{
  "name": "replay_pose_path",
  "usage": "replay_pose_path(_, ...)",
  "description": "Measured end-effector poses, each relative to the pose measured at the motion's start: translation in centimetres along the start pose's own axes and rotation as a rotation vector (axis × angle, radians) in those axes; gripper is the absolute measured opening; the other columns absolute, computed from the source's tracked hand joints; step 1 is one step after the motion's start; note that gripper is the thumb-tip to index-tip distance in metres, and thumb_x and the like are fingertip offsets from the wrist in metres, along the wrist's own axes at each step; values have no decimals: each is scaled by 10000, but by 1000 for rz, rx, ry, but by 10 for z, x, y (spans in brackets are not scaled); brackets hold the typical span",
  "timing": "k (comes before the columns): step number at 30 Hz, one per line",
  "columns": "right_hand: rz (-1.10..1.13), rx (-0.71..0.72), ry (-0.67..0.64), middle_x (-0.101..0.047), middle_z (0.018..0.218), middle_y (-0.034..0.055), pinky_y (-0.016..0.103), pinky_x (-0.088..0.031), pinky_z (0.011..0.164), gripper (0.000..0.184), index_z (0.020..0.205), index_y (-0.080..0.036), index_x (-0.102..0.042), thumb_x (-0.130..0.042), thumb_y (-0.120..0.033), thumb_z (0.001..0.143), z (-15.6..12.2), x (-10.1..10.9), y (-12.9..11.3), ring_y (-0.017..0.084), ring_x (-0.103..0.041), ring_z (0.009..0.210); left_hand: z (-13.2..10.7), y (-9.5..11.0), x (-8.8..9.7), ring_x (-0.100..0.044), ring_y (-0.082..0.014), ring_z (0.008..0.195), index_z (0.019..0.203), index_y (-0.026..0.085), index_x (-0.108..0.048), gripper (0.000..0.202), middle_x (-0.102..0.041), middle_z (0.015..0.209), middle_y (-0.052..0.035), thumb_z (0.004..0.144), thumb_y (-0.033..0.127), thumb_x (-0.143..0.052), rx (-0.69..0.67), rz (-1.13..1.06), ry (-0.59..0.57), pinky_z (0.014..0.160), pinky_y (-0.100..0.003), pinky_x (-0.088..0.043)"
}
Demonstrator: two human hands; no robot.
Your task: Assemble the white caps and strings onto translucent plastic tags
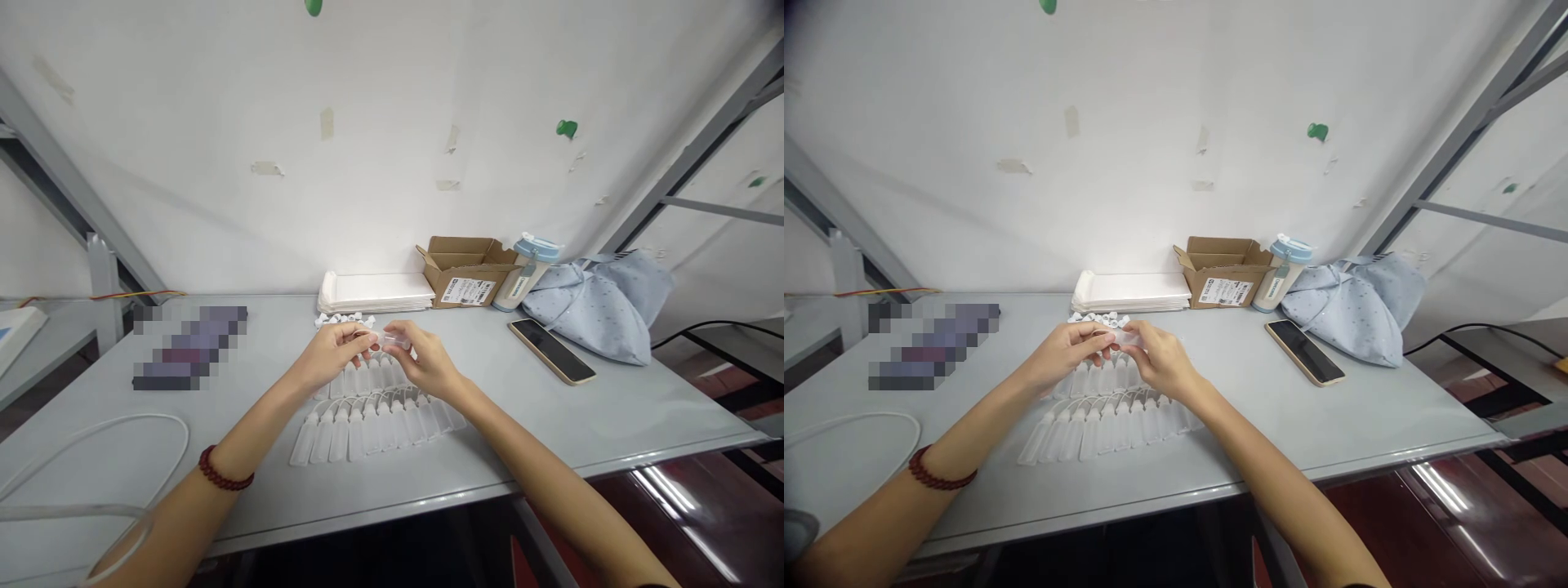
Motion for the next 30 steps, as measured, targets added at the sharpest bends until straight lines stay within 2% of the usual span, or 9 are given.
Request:
replay_pose_path(7,218,-183,38,-665,807,33,240,-453,573,182,961,-182,-563,-594,-296,823,3,6,7,131,-594,652,-1,3,0,-593,-154,700,909,162,-676,293,-645,763,-29,750,403,-633,-32,-27,3,593,-264,-482)
replay_pose_path(12,329,-290,31,-661,814,40,250,-453,578,208,911,-176,-583,-625,-345,797,4,7,9,148,-607,706,0,2,-1,-590,-145,692,861,160,-673,284,-655,808,-41,785,421,-590,-41,-22,24,581,-256,-486)
replay_pose_path(16,327,-291,27,-656,799,41,248,-453,566,217,890,-176,-591,-626,-368,796,5,9,6,144,-599,689,0,-1,-4,-587,-143,659,743,144,-662,353,-659,778,-56,822,462,-530,-15,2,-3,551,-253,-477)
replay_pose_path(20,344,-293,9,-642,730,22,236,-444,549,222,890,-175,-589,-590,-386,825,5,8,6,129,-591,631,0,-3,-7,-585,-141,637,731,138,-661,376,-660,756,-60,830,473,-520,-8,10,-2,543,-253,-470)
replay_pose_path(27,189,-258,-128,-593,672,-5,227,-396,537,237,961,-167,-556,-465,-379,905,3,-2,6,99,-513,528,3,-12,-5,-589,-152,656,724,138,-680,357,-665,740,-66,803,464,-559,20,-35,1,552,-254,-471)
replay_pose_path(30,223,-275,-154,-528,601,-36,214,-372,520,254,949,-168,-548,-427,-390,923,3,-5,7,91,-475,508,2,-9,-3,-573,-144,646,694,141,-680,346,-672,749,-67,785,458,-578,-4,-36,-5,568,-256,-470)
Point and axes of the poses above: each hand's wrist, its own z-axis towards the middle knuckle, its own x-axis out of the back of the hand, y = z × x, the point moved 6 cm from there along z, towards the middle knuckle
